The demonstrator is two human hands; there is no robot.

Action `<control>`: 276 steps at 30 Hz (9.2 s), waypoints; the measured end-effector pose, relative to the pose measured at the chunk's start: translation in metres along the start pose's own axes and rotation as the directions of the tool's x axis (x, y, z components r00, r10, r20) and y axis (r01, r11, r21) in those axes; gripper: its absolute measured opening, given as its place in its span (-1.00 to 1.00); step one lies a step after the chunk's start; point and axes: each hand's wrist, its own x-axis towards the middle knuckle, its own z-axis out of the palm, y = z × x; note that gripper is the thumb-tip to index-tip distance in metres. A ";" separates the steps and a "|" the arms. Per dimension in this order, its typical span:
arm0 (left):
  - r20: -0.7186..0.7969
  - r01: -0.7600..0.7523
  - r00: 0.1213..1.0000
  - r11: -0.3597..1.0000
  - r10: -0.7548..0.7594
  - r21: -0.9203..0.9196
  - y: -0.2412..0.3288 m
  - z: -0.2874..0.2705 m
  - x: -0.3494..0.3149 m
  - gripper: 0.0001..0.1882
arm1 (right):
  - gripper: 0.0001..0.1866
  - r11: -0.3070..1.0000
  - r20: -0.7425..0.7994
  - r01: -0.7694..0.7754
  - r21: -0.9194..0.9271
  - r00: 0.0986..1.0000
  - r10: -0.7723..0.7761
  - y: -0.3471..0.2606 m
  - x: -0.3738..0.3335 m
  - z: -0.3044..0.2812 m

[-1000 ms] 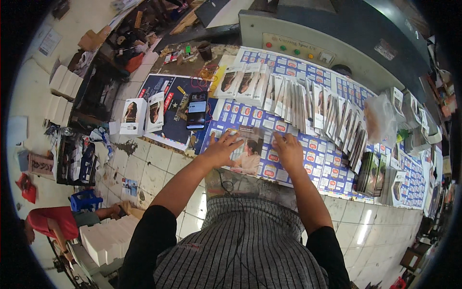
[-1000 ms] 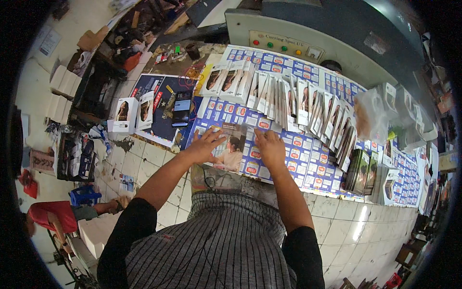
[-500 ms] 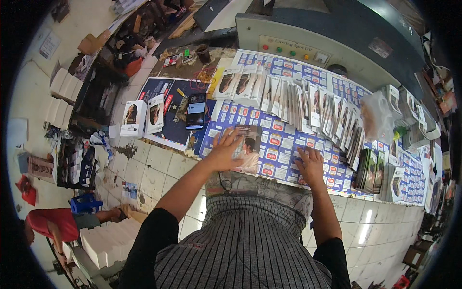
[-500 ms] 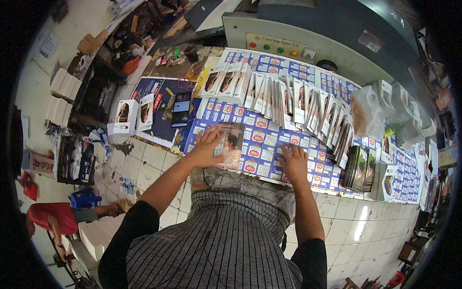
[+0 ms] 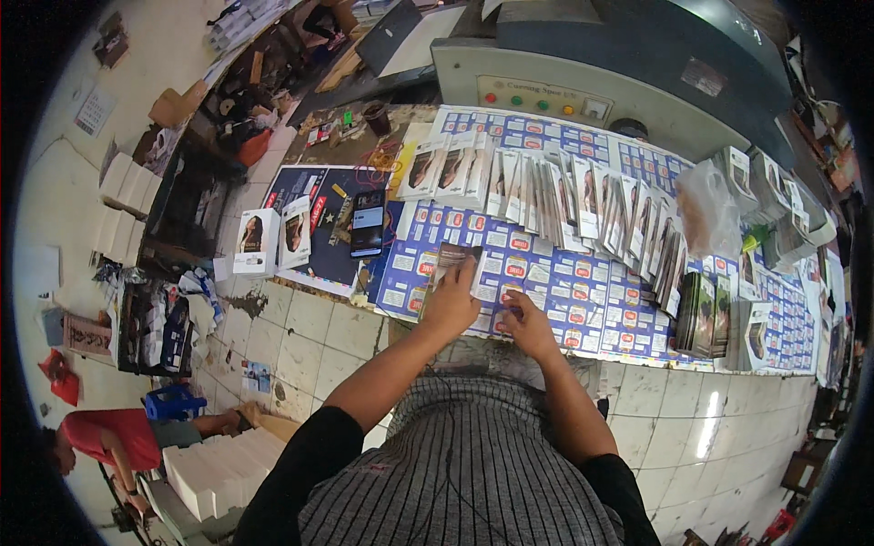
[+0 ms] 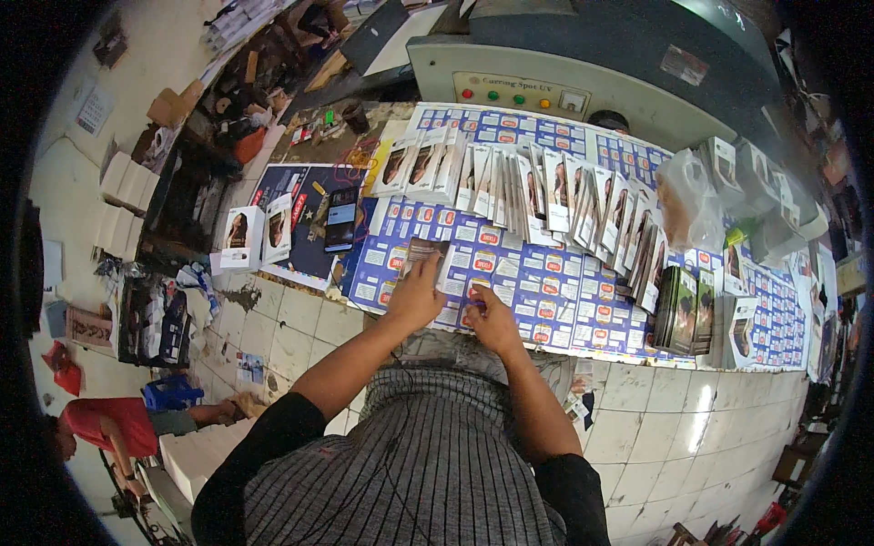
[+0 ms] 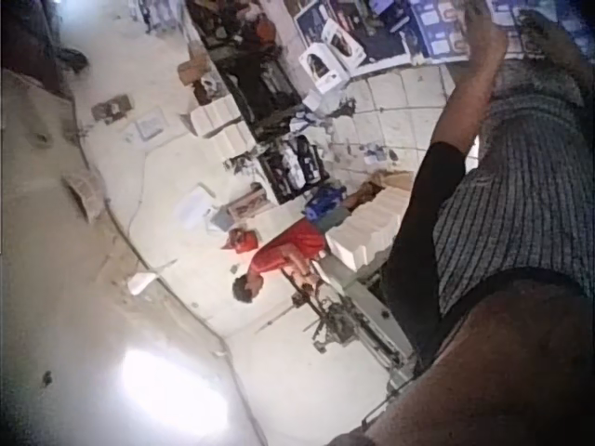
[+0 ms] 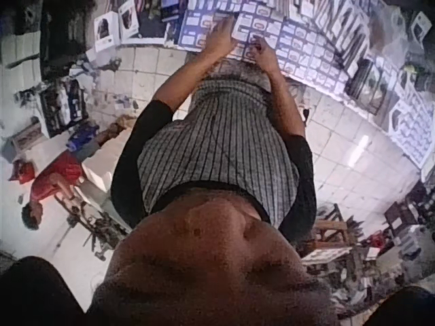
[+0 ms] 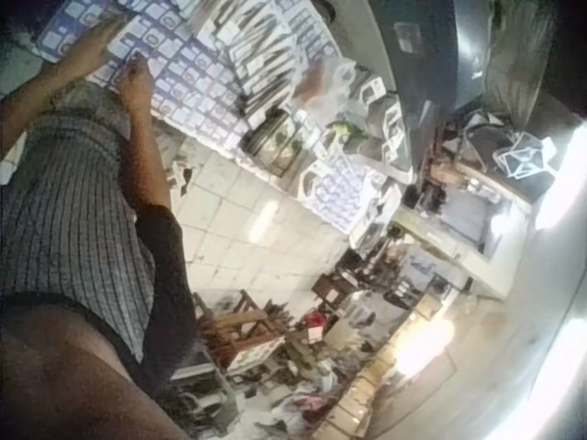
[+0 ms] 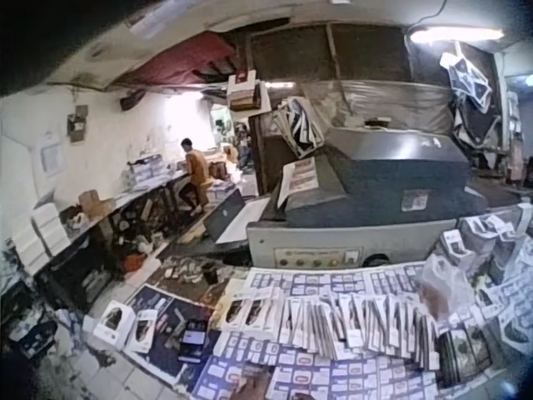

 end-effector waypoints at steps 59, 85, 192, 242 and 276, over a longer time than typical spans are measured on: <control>-0.478 -0.607 0.772 0.709 0.419 -0.358 0.062 -0.088 -0.059 -0.08 | -0.67 0.865 -0.064 0.320 0.386 0.945 -0.321 -0.152 -0.062 -0.007; 0.174 0.130 0.977 -0.308 -0.121 -0.942 0.057 -0.057 -0.048 -0.58 | -0.66 0.893 0.008 0.176 0.415 0.980 -0.197 -0.142 -0.069 -0.005; 0.013 -0.333 0.891 0.672 0.454 -0.661 0.116 -0.091 -0.083 -0.70 | -0.57 0.087 -0.162 0.186 0.979 0.959 -0.234 -0.121 -0.039 -0.023; -0.166 -0.177 0.984 0.365 0.063 -0.914 0.070 -0.060 -0.048 -0.05 | -0.73 0.802 -0.034 0.133 0.583 0.990 -0.139 -0.119 -0.070 -0.013; 0.071 0.080 0.992 -0.094 0.101 -0.992 0.034 -0.061 -0.047 -0.61 | -0.74 0.834 -0.290 0.249 0.493 0.950 -0.112 -0.110 -0.064 -0.029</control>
